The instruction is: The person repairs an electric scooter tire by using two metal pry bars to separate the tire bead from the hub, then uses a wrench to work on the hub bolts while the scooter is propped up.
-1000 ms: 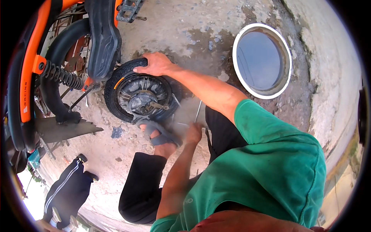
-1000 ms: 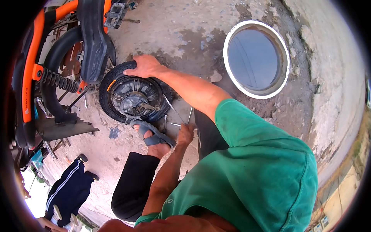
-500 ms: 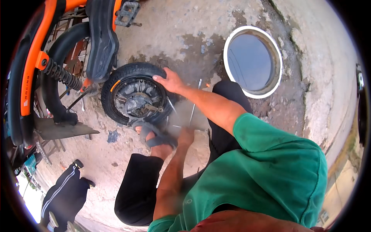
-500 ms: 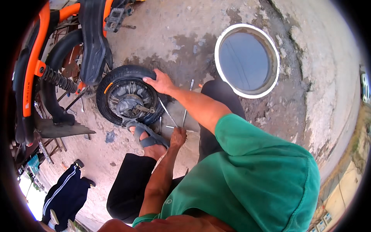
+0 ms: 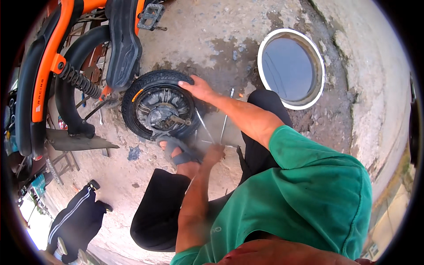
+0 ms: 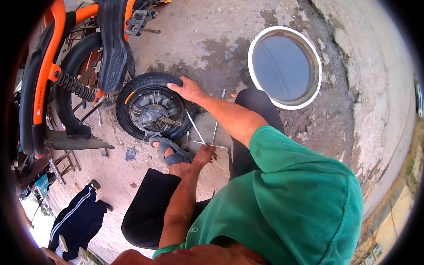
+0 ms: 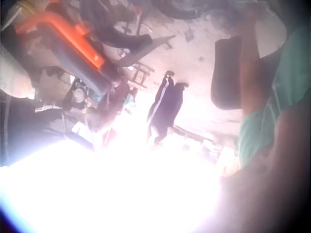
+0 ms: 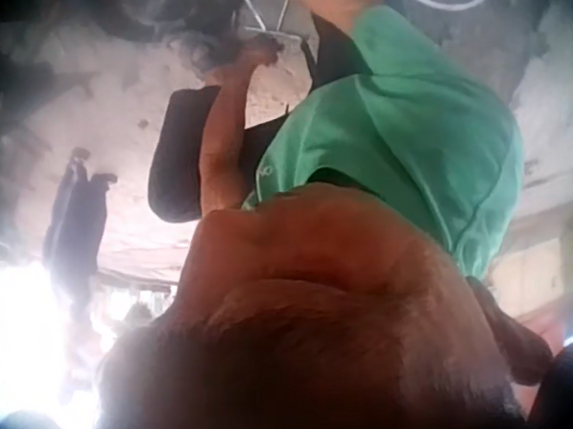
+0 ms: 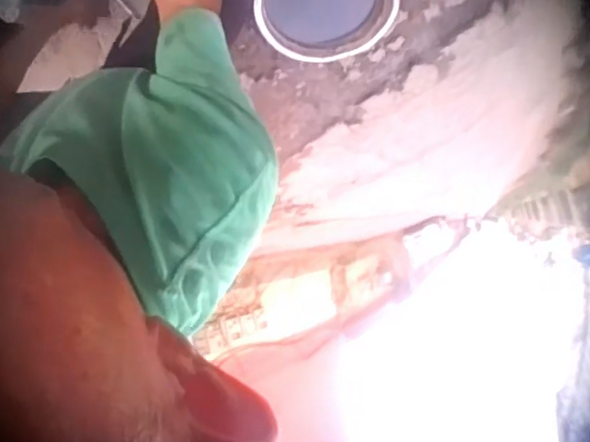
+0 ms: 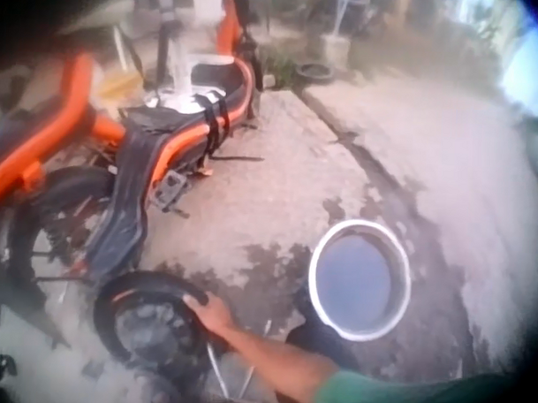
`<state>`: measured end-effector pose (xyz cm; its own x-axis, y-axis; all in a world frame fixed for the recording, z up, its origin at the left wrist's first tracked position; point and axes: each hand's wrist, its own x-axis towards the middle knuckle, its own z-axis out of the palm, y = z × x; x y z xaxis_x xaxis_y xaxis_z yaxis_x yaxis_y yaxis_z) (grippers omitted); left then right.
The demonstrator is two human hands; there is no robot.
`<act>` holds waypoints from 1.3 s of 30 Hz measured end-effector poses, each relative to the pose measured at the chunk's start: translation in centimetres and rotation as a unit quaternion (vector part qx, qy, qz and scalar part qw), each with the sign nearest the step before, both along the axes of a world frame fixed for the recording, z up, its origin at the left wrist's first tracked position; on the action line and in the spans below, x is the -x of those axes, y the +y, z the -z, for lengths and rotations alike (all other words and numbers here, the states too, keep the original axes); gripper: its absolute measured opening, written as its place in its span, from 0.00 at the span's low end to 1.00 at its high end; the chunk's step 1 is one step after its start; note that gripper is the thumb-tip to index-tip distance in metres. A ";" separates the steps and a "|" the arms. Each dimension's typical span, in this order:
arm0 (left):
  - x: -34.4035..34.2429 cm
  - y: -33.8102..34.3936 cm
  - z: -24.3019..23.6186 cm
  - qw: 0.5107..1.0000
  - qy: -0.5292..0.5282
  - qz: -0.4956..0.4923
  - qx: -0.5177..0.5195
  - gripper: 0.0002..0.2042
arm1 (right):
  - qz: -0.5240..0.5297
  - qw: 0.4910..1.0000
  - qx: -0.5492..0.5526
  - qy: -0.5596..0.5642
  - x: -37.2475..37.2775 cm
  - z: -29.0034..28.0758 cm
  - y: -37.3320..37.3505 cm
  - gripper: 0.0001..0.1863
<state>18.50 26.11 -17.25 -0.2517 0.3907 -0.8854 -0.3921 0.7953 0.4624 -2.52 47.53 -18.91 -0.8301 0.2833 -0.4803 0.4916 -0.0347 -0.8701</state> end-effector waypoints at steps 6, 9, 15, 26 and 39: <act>5.1 1.1 -9.5 0.979 -0.199 -0.040 -0.008 0.20 | -0.034 0.999 -0.017 -0.015 0.9 -4.3 0.2 0.52; 7.9 3.8 -15.1 0.963 -0.258 -0.063 -0.046 0.20 | -0.022 0.998 -0.058 -0.024 0.7 -3.8 0.1 0.50; 4.8 2.0 -8.9 0.974 -0.221 0.003 -0.041 0.24 | -0.014 0.998 -0.051 -0.014 0.9 -3.2 -0.2 0.49; 5.5 6.2 -13.2 0.945 -0.318 -0.040 -0.060 0.21 | -0.018 0.998 -0.056 -0.011 1.1 -1.7 0.5 0.49; 7.9 -6.4 -15.1 0.983 0.139 0.046 0.113 0.12 | -0.030 0.999 -0.012 -0.011 1.1 -3.9 0.3 0.51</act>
<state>10.61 19.72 -2.13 -0.4684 0.2238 -0.8547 -0.1969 0.9166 0.3479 -3.60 47.79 -15.03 -0.8354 0.2447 -0.4922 0.5110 0.0161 -0.8594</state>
